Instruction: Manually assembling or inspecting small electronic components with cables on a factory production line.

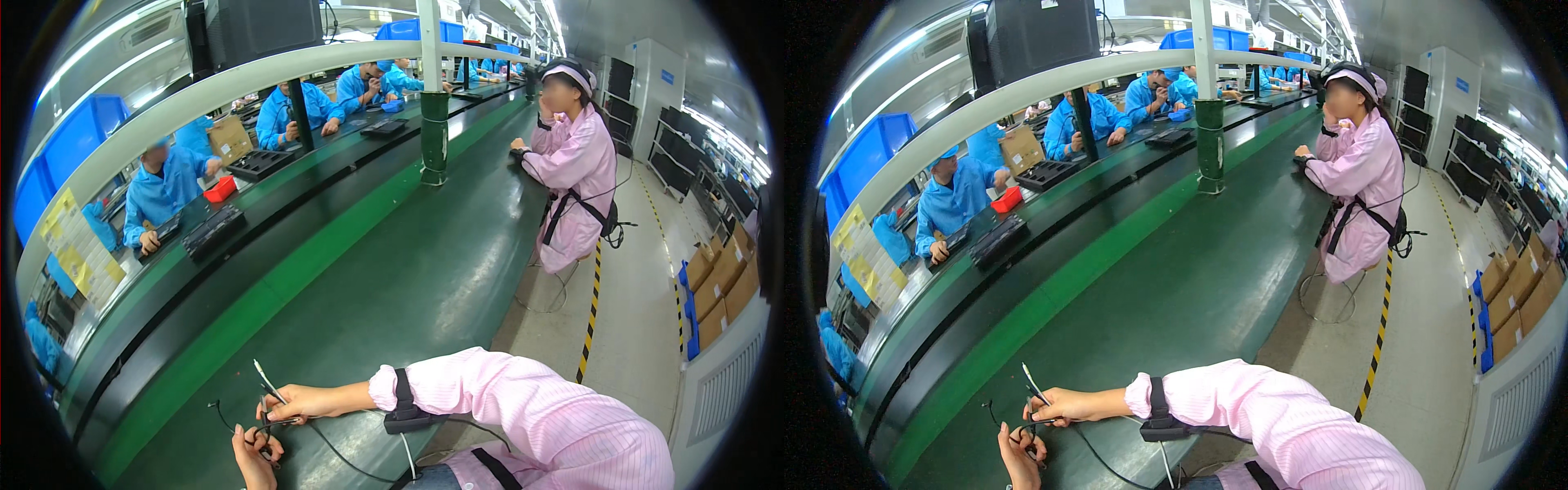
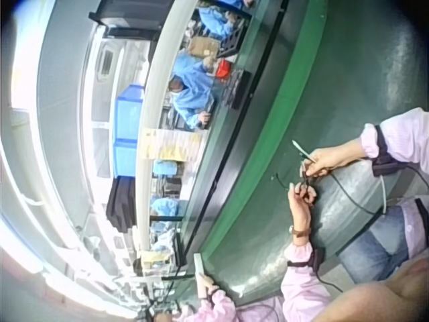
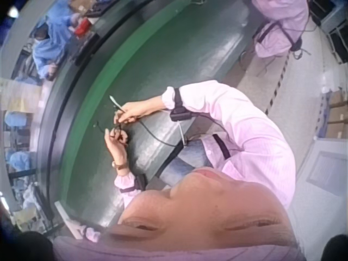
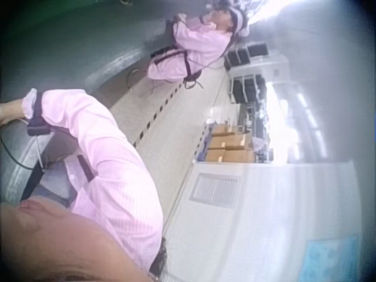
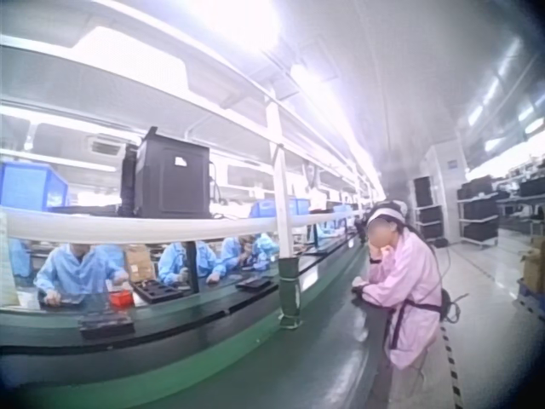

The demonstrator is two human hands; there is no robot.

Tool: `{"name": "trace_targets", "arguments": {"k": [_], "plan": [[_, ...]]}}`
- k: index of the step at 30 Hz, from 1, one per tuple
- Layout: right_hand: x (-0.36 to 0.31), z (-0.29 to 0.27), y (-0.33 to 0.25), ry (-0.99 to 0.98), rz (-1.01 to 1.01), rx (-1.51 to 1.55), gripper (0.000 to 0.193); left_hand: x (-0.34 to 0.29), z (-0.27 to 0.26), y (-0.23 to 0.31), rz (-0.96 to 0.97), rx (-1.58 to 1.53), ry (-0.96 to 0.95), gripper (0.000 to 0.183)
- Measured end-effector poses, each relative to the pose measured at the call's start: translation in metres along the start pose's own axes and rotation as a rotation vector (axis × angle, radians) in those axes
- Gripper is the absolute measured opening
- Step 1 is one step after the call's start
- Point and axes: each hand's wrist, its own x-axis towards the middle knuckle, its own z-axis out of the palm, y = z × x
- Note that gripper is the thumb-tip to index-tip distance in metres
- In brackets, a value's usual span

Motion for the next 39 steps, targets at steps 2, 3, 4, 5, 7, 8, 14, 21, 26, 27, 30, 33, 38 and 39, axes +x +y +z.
{"name": "trace_targets", "arguments": {"k": [2, 3, 4, 5, 7, 8, 14, 21, 26, 27, 30, 33, 38, 39], "plan": [[0.002, -0.001, 0.003, 0.004, -0.008, -0.036, 0.021, -0.001, -0.003, 0.006, 0.017, 0.231, -0.055, 0.037], [0.003, -0.004, 0.005, -0.017, -0.022, -0.025, 0.021, -0.003, -0.003, 0.009, 0.034, 0.462, -0.112, 0.036], [0.003, -0.007, 0.008, -0.036, -0.037, -0.014, 0.021, -0.005, 0.001, 0.011, 0.025, 0.503, -0.080, 0.033], [0.005, -0.005, 0.008, -0.043, -0.032, -0.014, 0.021, -0.003, -0.007, 0.007, 0.026, 0.500, -0.073, 0.033], [0.004, -0.003, 0.005, 0.008, -0.023, 0.050, 0.021, 0.004, -0.024, -0.005, 0.125, 0.367, -0.162, 0.026], [0.004, -0.003, 0.004, 0.017, -0.019, 0.075, 0.021, 0.003, -0.021, -0.005, 0.126, 0.366, -0.163, 0.026], [0.003, -0.003, 0.006, 0.107, -0.062, 0.144, 0.020, 0.001, -0.021, -0.003, 0.017, 0.313, -0.123, 0.027], [0.003, -0.005, 0.006, 0.141, -0.121, 0.219, 0.013, 0.001, -0.011, -0.005, 0.015, 0.336, -0.149, 0.035], [0.004, 0.000, 0.002, -0.029, 0.006, -0.015, 0.021, 0.014, -0.023, -0.011, -0.305, 0.250, -0.460, 0.026], [0.005, 0.001, 0.000, -0.076, 0.026, -0.139, 0.022, 0.014, -0.024, -0.013, -0.317, 0.249, -0.466, 0.026], [0.001, 0.009, -0.002, -0.132, 0.021, -0.217, 0.025, 0.016, -0.033, -0.016, -0.356, 0.160, -0.519, 0.028], [-0.003, 0.019, -0.014, -0.086, 0.062, -0.179, 0.029, 0.012, -0.026, -0.008, -0.332, 0.215, -0.511, 0.029], [0.001, 0.024, -0.008, 0.034, 0.033, -0.276, 0.024, 0.013, -0.024, -0.015, -0.270, 0.425, -0.647, 0.024], [0.000, 0.024, -0.010, 0.063, 0.068, -0.221, 0.021, 0.011, -0.024, -0.015, -0.266, 0.427, -0.623, 0.024]]}}
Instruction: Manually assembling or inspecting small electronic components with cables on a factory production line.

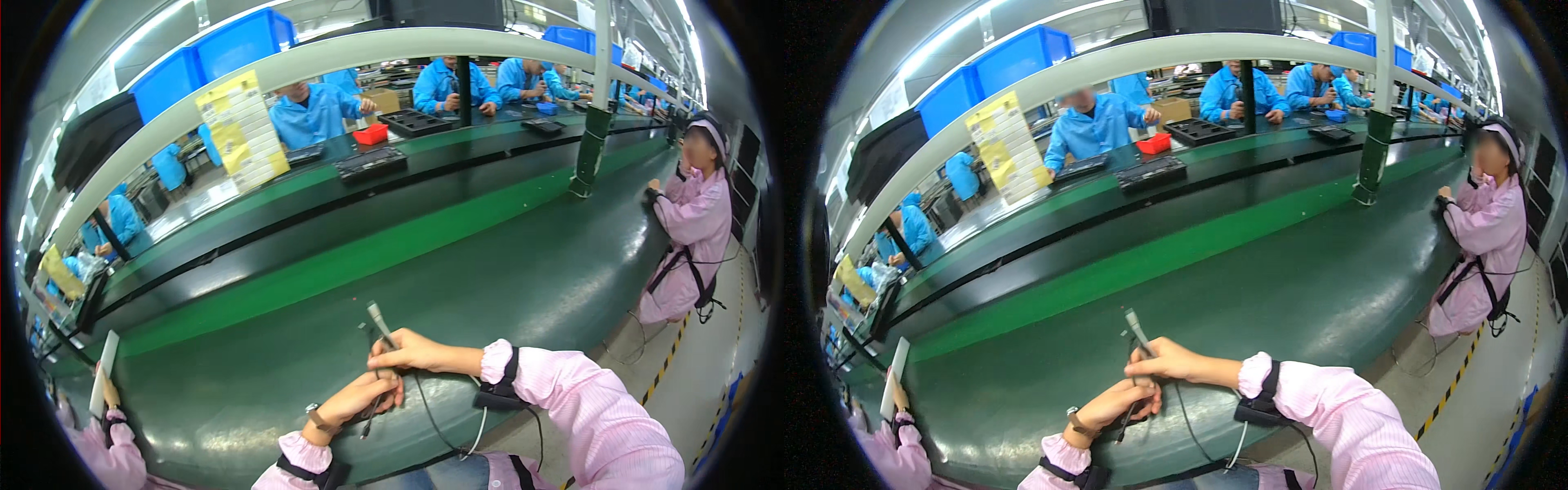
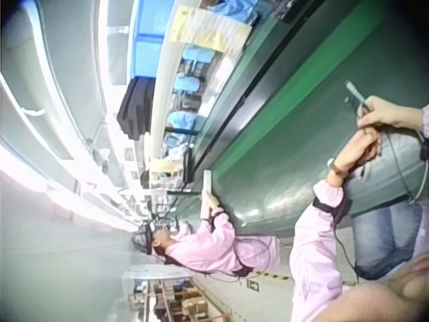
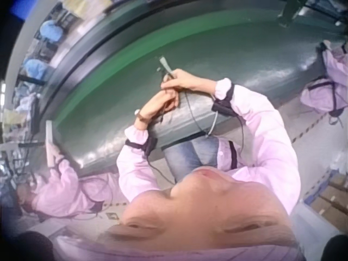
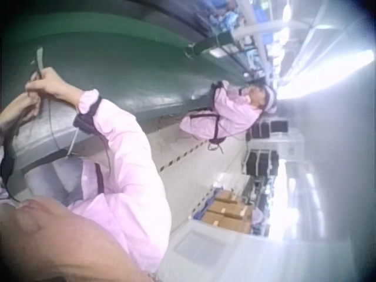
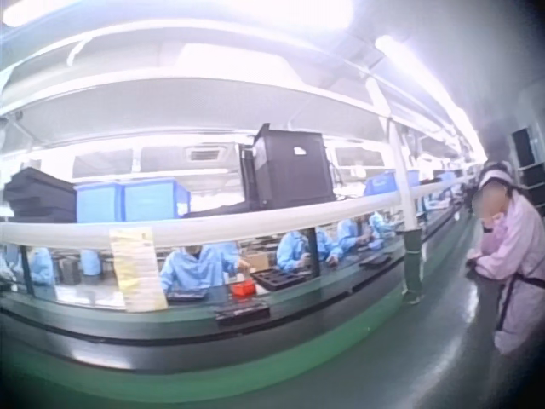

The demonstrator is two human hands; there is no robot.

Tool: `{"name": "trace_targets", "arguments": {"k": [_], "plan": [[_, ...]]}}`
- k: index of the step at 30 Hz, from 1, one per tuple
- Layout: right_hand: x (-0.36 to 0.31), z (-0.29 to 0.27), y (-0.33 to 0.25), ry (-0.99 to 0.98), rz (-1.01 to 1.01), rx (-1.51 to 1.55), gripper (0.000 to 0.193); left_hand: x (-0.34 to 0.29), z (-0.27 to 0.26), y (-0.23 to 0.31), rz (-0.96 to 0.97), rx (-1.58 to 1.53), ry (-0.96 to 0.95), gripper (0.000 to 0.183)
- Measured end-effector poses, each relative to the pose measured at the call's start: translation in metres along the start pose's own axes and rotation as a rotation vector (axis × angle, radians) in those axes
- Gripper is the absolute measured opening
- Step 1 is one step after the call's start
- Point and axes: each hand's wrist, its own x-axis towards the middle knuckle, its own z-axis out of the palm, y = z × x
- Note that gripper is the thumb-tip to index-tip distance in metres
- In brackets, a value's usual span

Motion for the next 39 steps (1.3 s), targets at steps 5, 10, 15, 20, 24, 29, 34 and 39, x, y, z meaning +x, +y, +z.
{"name": "trace_targets", "arguments": {"k": [5, 10, 15, 20, 24, 29, 34, 39], "plan": [[0.001, -0.010, 0.009, 0.162, 0.010, 0.194, 0.017, 0.002, 0.001, 0.000, 0.056, -0.031, 0.103, 0.019], [0.002, -0.011, 0.011, 0.202, -0.008, 0.309, 0.017, -0.003, 0.010, 0.007, 0.226, 0.027, 0.234, 0.027], [0.000, -0.011, 0.009, 0.238, -0.018, 0.360, 0.013, -0.002, 0.000, 0.007, 0.179, -0.038, 0.161, 0.033], [-0.002, -0.011, 0.007, 0.237, -0.013, 0.374, 0.015, -0.001, 0.000, 0.007, 0.095, -0.079, 0.139, 0.041], [-0.001, -0.014, 0.009, 0.150, -0.010, 0.334, 0.014, -0.003, -0.001, 0.005, 0.073, -0.066, 0.171, 0.044], [-0.006, -0.012, 0.001, 0.081, -0.006, 0.296, 0.011, -0.005, 0.007, 0.011, 0.142, -0.043, 0.187, 0.036], [-0.002, -0.014, 0.003, 0.172, -0.003, 0.392, 0.009, -0.004, 0.007, 0.015, 0.112, -0.006, 0.127, 0.030], [0.001, -0.013, 0.011, 0.155, -0.031, 0.375, 0.010, 0.001, -0.007, 0.004, 0.150, -0.101, 0.086, 0.032]]}}
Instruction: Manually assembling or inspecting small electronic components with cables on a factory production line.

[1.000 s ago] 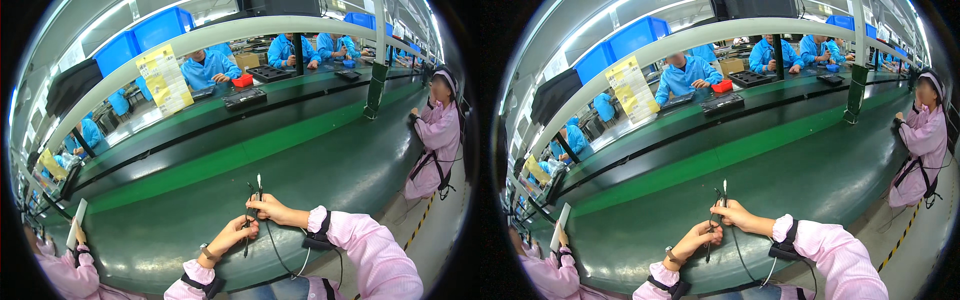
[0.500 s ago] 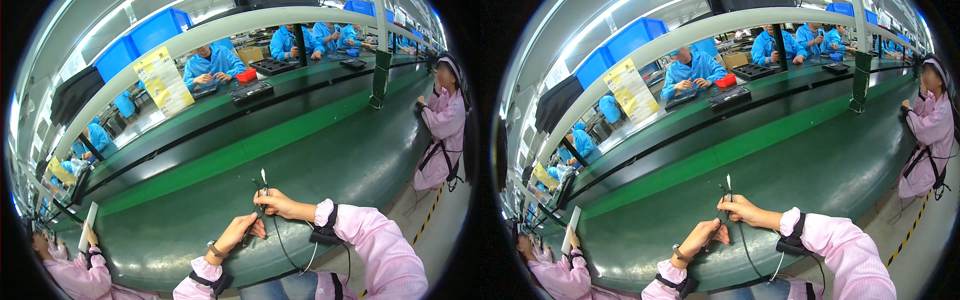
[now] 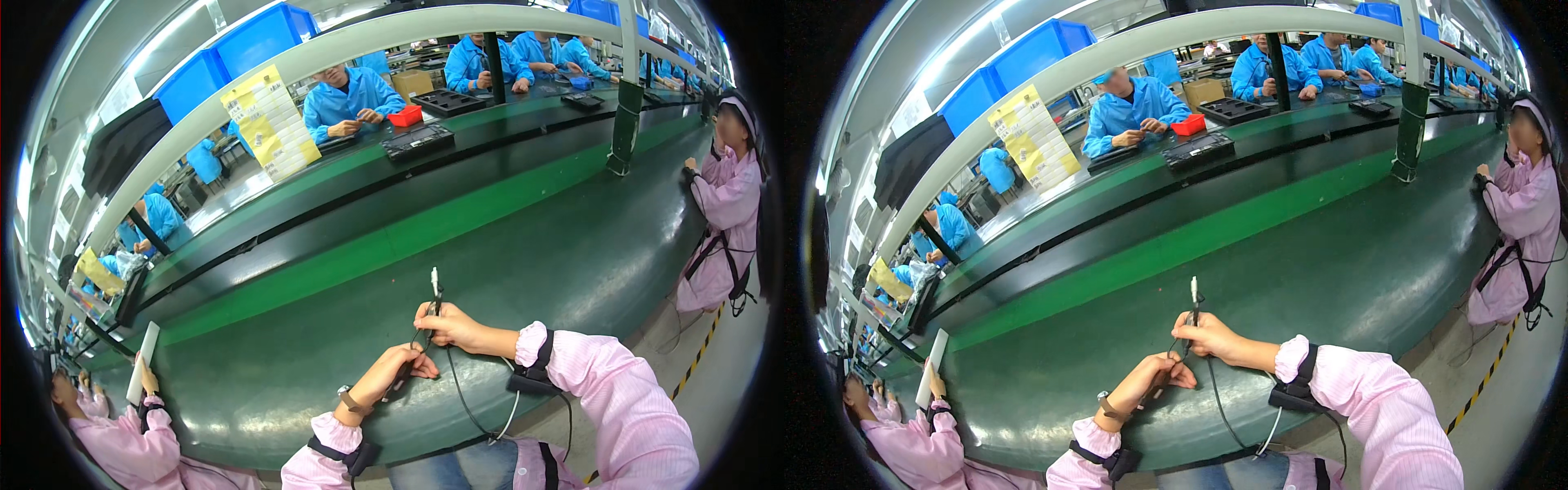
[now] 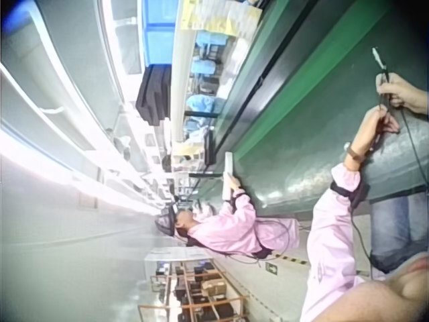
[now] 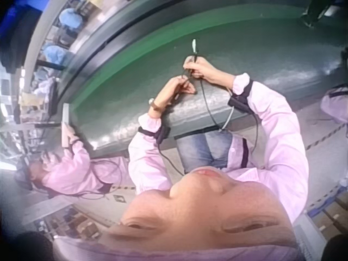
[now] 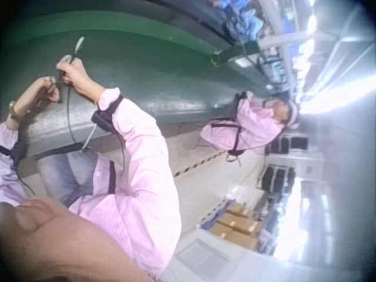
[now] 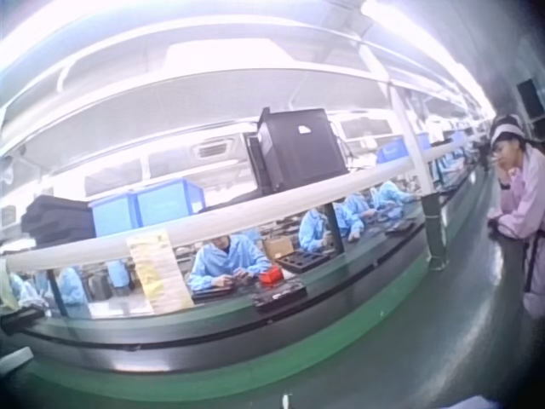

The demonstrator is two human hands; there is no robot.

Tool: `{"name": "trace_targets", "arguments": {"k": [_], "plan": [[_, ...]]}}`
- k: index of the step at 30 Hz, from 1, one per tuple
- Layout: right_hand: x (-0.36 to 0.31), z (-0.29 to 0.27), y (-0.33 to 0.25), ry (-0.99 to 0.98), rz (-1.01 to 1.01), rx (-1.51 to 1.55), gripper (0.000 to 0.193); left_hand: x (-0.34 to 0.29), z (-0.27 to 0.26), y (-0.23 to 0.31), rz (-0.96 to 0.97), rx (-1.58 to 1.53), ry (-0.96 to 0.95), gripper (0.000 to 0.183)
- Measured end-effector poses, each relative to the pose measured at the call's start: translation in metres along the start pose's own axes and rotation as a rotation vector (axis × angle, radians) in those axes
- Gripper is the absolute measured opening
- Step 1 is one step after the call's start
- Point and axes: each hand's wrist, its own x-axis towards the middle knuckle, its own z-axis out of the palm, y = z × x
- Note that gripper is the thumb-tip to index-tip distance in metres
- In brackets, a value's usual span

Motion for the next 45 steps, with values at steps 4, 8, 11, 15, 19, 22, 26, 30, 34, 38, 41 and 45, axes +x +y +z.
{"name": "trace_targets", "arguments": {"k": [4, 8, 11, 15, 19, 22, 26, 30, 34, 38, 41, 45], "plan": [[0.001, 0.003, 0.001, -0.113, 0.030, -0.187, 0.015, -0.005, 0.005, 0.000, -0.031, 0.082, 0.040, 0.036], [-0.003, 0.005, -0.003, -0.070, 0.026, -0.192, 0.018, -0.004, 0.004, -0.004, -0.036, 0.035, 0.064, 0.035], [-0.003, 0.001, -0.006, -0.064, 0.033, -0.164, 0.022, -0.004, 0.010, 0.004, -0.036, 0.058, 0.117, 0.032], [-0.002, 0.004, -0.006, -0.061, 0.024, -0.110, 0.023, -0.005, 0.010, 0.005, -0.029, 0.080, 0.108, 0.028], [-0.005, 0.007, -0.006, 0.048, -0.052, -0.036, 0.023, -0.002, 0.007, 0.002, -0.002, 0.108, 0.085, 0.028], [-0.002, 0.006, 0.001, 0.111, -0.115, 0.035, 0.023, -0.002, 0.007, 0.003, 0.005, 0.103, 0.106, 0.028], [-0.001, 0.004, 0.001, 0.165, -0.158, 0.117, 0.024, -0.002, 0.007, 0.006, -0.014, 0.095, 0.167, 0.029], [-0.001, 0.003, -0.003, 0.178, -0.155, 0.128, 0.024, 0.000, 0.008, 0.003, -0.019, 0.076, 0.202, 0.030], [-0.001, 0.008, -0.008, 0.083, -0.082, 0.051, 0.023, -0.004, 0.013, 0.008, -0.059, 0.108, 0.131, 0.031], [0.002, 0.003, -0.003, -0.067, -0.002, -0.099, 0.019, -0.005, 0.007, -0.002, -0.007, 0.159, 0.043, 0.031], [0.002, -0.002, -0.003, -0.136, 0.034, -0.137, 0.027, -0.004, 0.006, -0.003, 0.034, 0.192, -0.001, 0.030], [-0.004, 0.008, -0.015, -0.228, 0.117, -0.223, 0.030, -0.004, 0.007, 0.000, 0.013, 0.130, 0.125, 0.032]]}}
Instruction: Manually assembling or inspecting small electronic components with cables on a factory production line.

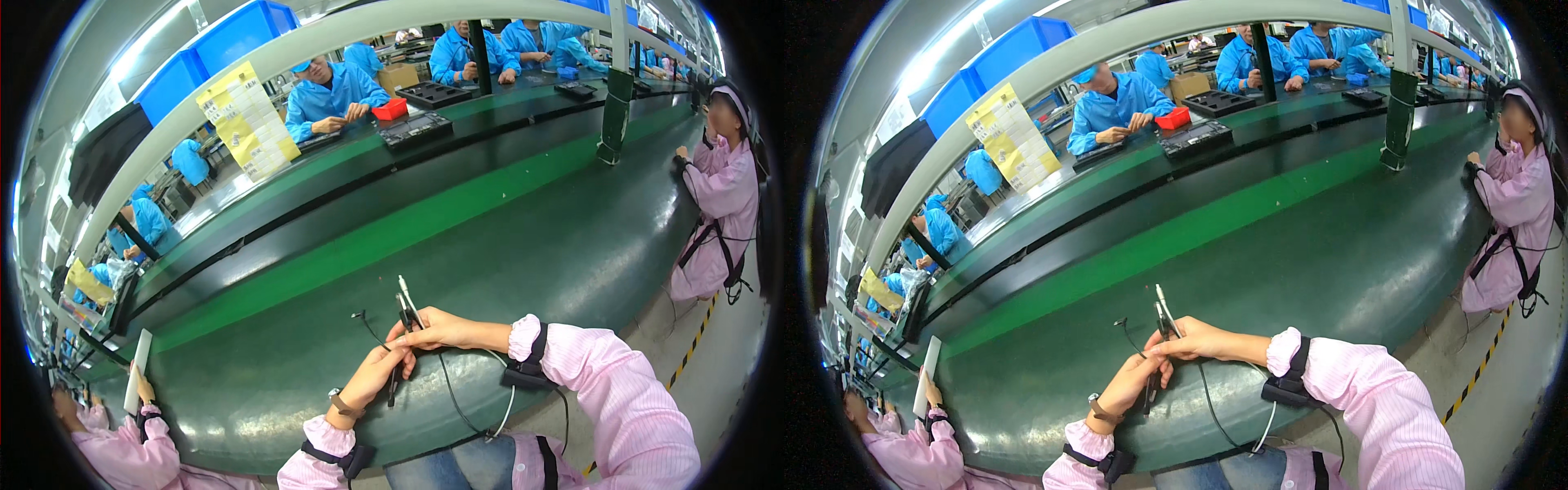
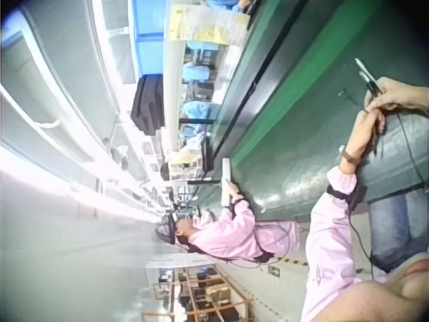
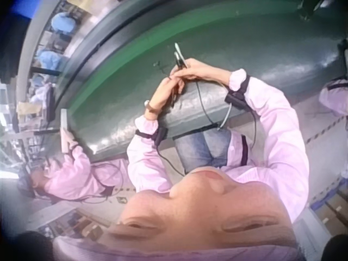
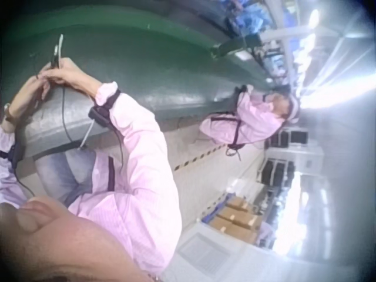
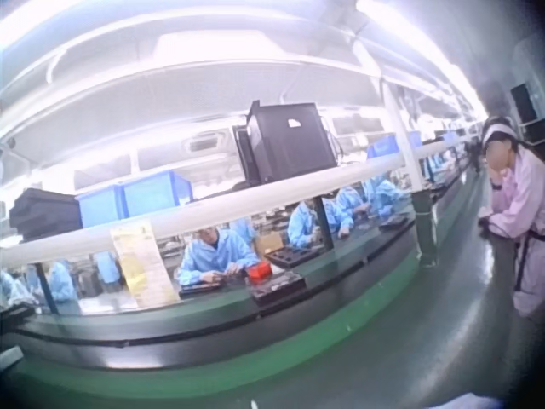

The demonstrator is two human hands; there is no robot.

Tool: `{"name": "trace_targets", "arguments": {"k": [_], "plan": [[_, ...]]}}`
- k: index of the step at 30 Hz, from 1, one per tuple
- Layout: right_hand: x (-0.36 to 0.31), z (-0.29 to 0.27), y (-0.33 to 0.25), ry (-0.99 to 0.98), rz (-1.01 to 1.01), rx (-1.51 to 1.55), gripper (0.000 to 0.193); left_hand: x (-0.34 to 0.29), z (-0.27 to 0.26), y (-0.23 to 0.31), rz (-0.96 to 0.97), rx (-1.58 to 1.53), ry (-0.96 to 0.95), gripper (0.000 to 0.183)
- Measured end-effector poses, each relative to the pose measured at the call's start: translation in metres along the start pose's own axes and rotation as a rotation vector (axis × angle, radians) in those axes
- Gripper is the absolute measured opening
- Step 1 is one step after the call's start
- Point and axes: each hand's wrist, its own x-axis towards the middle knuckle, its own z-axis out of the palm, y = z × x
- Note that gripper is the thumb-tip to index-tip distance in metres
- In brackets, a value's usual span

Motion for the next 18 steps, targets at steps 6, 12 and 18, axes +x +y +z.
{"name": "trace_targets", "arguments": {"k": [6, 12, 18], "plan": [[0.003, 0.001, 0.006, -0.089, -0.074, -0.122, 0.037, 0.001, 0.000, -0.006, 0.058, 0.112, -0.134, 0.033], [0.002, 0.003, 0.007, -0.036, -0.106, -0.107, 0.032, 0.003, 0.000, -0.004, -0.022, 0.049, -0.154, 0.031], [0.000, -0.006, 0.010, -0.021, -0.036, -0.142, 0.030, 0.002, 0.008, 0.003, -0.052, 0.089, -0.132, 0.035]]}}
